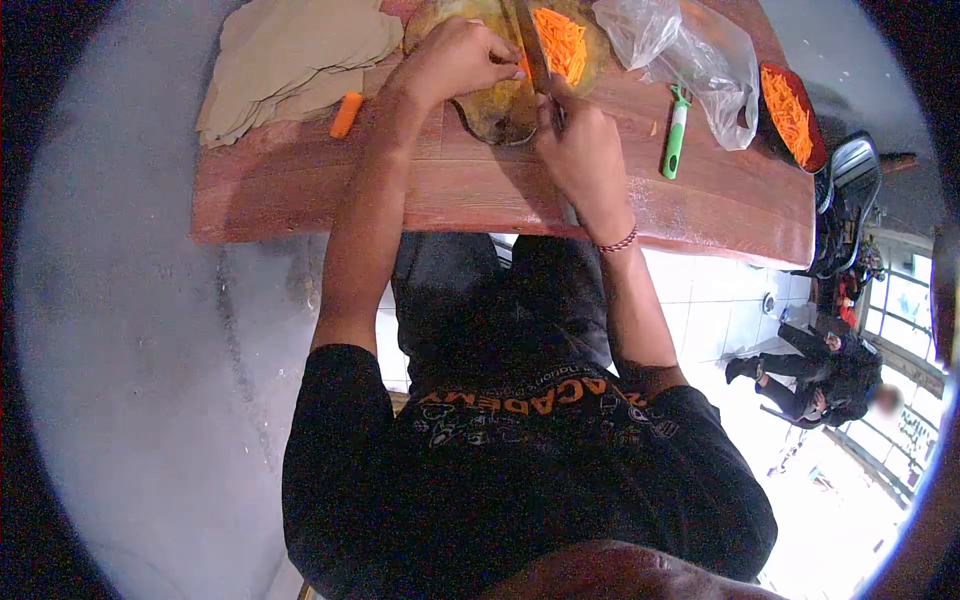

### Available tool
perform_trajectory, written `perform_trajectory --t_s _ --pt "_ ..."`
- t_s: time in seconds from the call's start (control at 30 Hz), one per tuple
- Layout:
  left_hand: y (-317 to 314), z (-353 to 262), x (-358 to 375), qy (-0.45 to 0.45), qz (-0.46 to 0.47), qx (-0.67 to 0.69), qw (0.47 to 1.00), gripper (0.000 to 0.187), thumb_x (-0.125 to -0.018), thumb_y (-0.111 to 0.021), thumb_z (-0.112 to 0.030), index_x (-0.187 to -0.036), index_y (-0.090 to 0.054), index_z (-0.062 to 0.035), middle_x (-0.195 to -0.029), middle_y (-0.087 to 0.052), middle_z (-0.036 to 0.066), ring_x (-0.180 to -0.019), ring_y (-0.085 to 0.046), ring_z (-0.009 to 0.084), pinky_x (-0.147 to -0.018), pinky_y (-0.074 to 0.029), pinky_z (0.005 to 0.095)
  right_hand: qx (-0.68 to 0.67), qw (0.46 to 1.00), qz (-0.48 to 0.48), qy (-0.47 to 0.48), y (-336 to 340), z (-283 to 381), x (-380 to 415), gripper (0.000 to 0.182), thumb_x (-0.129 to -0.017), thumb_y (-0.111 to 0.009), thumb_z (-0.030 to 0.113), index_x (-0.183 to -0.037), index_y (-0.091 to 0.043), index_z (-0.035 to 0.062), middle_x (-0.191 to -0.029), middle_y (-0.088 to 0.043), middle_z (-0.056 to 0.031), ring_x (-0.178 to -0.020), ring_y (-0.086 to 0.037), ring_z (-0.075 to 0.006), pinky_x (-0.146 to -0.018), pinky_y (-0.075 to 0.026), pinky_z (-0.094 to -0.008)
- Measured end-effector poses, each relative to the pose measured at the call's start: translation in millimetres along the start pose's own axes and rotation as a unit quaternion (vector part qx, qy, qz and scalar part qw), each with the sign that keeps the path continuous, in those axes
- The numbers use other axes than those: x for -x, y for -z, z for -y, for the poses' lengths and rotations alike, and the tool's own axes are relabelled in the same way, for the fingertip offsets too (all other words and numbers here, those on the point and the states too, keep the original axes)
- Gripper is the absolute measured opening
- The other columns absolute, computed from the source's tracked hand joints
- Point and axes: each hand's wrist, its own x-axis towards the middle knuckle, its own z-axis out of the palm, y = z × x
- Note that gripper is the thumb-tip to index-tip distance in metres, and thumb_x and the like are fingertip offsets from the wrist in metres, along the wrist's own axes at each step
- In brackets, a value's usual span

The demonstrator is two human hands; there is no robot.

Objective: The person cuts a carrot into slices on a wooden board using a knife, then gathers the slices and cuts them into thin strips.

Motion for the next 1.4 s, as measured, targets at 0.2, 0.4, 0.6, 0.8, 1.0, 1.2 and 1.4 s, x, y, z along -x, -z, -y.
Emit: perform_trajectory --t_s 0.2,0.4,0.6,0.8,1.0,1.2,1.4 --pt "0 0 -3 0.015 0.009 0.008 1.000 0.024 -0.079 -0.075 -0.028 -0.094 -0.076 -0.0089 -0.089 -0.071 0.015 -0.081 -0.070 0.0326 -0.079 -0.055 0.0406 0.055 0.997 0.058 -0.001 0 8 -9 0.025 -0.093 -0.056 0.019 -0.108 -0.064 0.0005 -0.079 -0.062 -0.0318 -0.082 -0.063 -0.0476 -0.067 -0.051 -0.0533" --pt "7 -12 -1 0.092 0.046 0.013 0.995 0.023 -0.081 -0.073 -0.030 -0.095 -0.077 -0.0131 -0.089 -0.072 0.013 -0.081 -0.070 0.0312 -0.079 -0.055 0.0400 -0.010 1.000 -0.014 -0.002 -8 -9 -34 0.025 -0.086 -0.062 0.017 -0.104 -0.065 0.0003 -0.080 -0.065 -0.0302 -0.082 -0.065 -0.0480 -0.071 -0.054 -0.0531" --pt "10 -10 -1 0.094 0.081 -0.011 0.992 0.036 -0.085 -0.071 -0.046 -0.106 -0.076 -0.0163 -0.092 -0.074 0.009 -0.084 -0.072 0.0281 -0.081 -0.055 0.0374 -0.058 0.998 -0.013 -0.004 2 -8 -25 0.026 -0.092 -0.056 0.019 -0.110 -0.065 0.0034 -0.083 -0.065 -0.0303 -0.084 -0.064 -0.0485 -0.072 -0.052 -0.0560" --pt "-16 19 1 0.092 0.043 0.071 0.992 0.034 -0.085 -0.071 -0.045 -0.101 -0.077 -0.0159 -0.088 -0.074 0.010 -0.079 -0.071 0.0283 -0.077 -0.055 0.0378 -0.028 0.999 -0.003 -0.032 0 -4 -14 0.027 -0.093 -0.056 0.024 -0.105 -0.068 0.0018 -0.081 -0.064 -0.0306 -0.082 -0.064 -0.0481 -0.071 -0.053 -0.0545" --pt "-5 8 -2 0.106 0.100 -0.011 0.989 0.031 -0.087 -0.070 -0.042 -0.102 -0.077 -0.0158 -0.090 -0.073 0.010 -0.080 -0.070 0.0304 -0.077 -0.054 0.0400 0.068 0.996 0.057 -0.021 -1 3 -7 0.031 -0.087 -0.060 0.017 -0.113 -0.064 0.0001 -0.081 -0.063 -0.0315 -0.080 -0.063 -0.0484 -0.069 -0.052 -0.0543" --pt "-7 10 -2 0.089 0.085 -0.004 0.992 0.031 -0.087 -0.070 -0.040 -0.108 -0.075 -0.0183 -0.100 -0.073 0.008 -0.087 -0.070 0.0284 -0.081 -0.054 0.0389 0.051 0.998 0.039 0.002 -1 9 -21 0.028 -0.087 -0.060 0.017 -0.110 -0.064 0.0010 -0.079 -0.063 -0.0313 -0.078 -0.063 -0.0490 -0.068 -0.053 -0.0546" --pt "-11 15 1 0.083 0.077 0.033 0.993 0.030 -0.087 -0.070 -0.040 -0.108 -0.075 -0.0183 -0.099 -0.074 0.007 -0.087 -0.071 0.0265 -0.082 -0.055 0.0367 0.005 1.000 -0.002 -0.008 -13 -9 -46 0.029 -0.095 -0.056 0.027 -0.108 -0.066 0.0023 -0.083 -0.063 -0.0320 -0.085 -0.061 -0.0499 -0.073 -0.050 -0.0546"
